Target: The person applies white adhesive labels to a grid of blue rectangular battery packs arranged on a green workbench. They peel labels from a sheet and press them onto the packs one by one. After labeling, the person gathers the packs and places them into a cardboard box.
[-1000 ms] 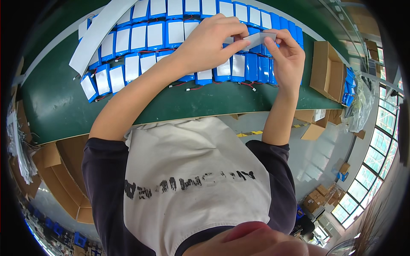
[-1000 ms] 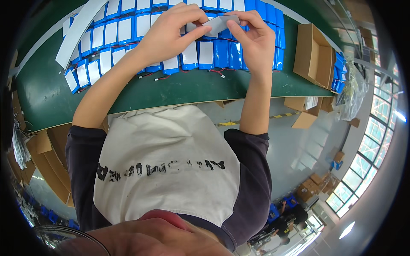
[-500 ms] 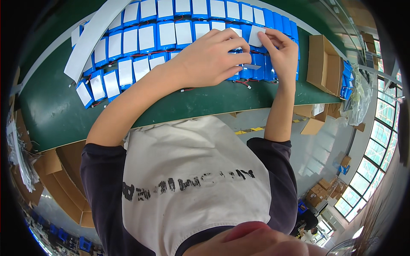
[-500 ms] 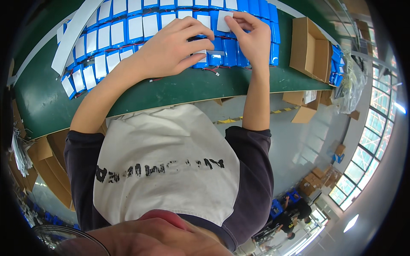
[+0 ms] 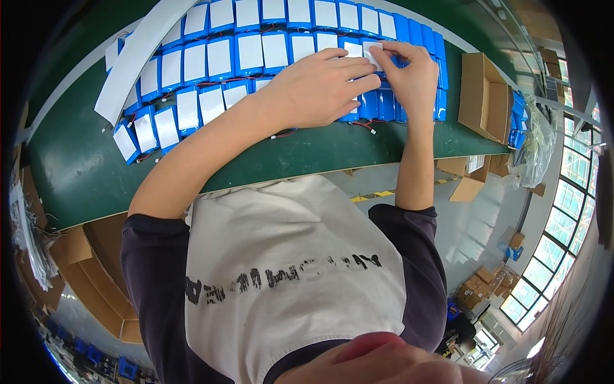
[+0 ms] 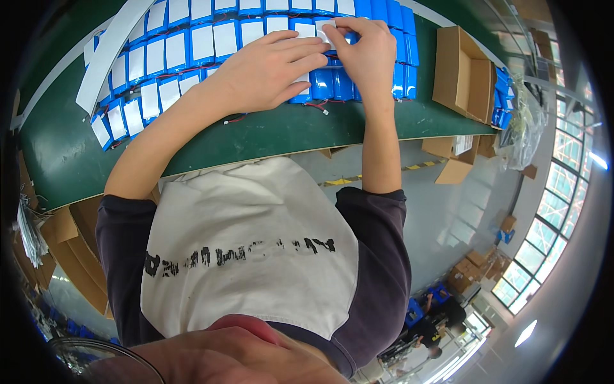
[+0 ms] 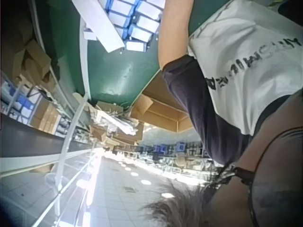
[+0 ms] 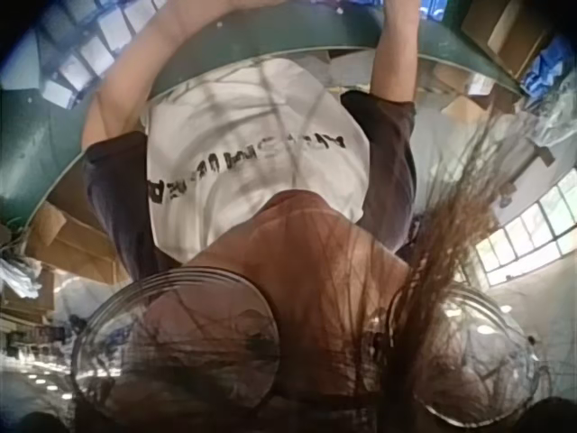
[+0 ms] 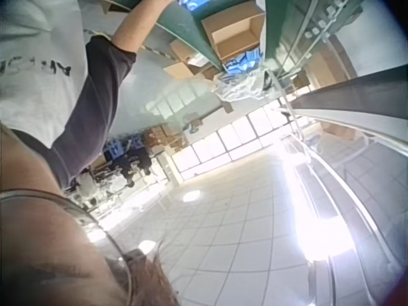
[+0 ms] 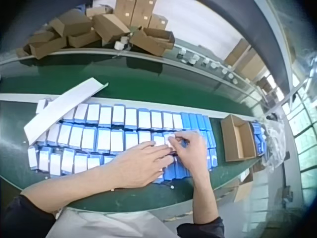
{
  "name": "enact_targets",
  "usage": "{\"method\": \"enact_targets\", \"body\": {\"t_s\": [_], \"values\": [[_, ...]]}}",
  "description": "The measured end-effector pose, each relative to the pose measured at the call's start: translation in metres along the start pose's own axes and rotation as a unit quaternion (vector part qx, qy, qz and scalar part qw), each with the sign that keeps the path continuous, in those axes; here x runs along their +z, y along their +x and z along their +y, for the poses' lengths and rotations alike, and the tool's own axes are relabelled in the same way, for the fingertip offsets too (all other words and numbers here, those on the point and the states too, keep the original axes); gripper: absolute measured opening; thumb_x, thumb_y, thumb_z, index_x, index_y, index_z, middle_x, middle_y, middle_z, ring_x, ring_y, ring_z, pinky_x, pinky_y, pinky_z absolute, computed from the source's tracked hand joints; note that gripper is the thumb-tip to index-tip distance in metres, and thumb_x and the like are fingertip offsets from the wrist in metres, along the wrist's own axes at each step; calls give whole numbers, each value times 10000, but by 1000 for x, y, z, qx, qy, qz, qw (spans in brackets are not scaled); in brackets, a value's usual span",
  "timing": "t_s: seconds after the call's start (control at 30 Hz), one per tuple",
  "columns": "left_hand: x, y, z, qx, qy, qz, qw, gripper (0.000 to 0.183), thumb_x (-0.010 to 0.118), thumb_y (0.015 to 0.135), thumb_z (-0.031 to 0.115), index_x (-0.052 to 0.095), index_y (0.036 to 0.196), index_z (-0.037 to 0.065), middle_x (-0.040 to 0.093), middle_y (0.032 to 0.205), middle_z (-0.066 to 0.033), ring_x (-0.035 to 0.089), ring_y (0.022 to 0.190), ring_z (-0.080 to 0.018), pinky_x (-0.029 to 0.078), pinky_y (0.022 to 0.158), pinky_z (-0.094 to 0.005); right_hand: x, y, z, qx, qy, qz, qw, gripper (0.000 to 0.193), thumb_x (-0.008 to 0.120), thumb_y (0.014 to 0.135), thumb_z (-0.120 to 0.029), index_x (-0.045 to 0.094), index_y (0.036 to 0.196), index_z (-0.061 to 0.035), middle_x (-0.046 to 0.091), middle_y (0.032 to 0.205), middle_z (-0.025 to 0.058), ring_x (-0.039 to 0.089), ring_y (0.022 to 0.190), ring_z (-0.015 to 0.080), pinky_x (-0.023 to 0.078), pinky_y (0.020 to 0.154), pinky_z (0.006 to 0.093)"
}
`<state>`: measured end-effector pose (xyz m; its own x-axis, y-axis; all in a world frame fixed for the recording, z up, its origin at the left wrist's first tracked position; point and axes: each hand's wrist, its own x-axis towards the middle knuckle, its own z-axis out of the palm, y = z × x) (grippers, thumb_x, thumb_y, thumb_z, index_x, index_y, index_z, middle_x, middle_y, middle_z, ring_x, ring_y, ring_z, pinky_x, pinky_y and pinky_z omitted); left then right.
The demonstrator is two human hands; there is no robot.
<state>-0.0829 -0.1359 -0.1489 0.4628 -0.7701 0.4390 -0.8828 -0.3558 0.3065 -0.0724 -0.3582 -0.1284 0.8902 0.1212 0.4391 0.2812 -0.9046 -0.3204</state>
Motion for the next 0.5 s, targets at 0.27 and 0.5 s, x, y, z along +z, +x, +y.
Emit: {"method": "enact_targets", "body": {"t_s": [0.27,0.5], "values": [[-1,3,-4,-19,-38,-3,999,446,693,967,293,593,1350,89,618,1397,-132,556,1316,-300,383,1165,-438,12,0,4,24,24,89,995,300,859,816,-258,769,1048,-91,645,803,60,618,731,179,521,652,309],[1,2,-5,-85,-118,10,989,459,665,989,337,590,1362,79,623,1385,-145,548,1310,-335,375,1169,-462,-23,-18,-17,58,330,6,942,103,740,921,-73,766,1005,-19,751,957,60,630,786,123,500,721,255]]}}
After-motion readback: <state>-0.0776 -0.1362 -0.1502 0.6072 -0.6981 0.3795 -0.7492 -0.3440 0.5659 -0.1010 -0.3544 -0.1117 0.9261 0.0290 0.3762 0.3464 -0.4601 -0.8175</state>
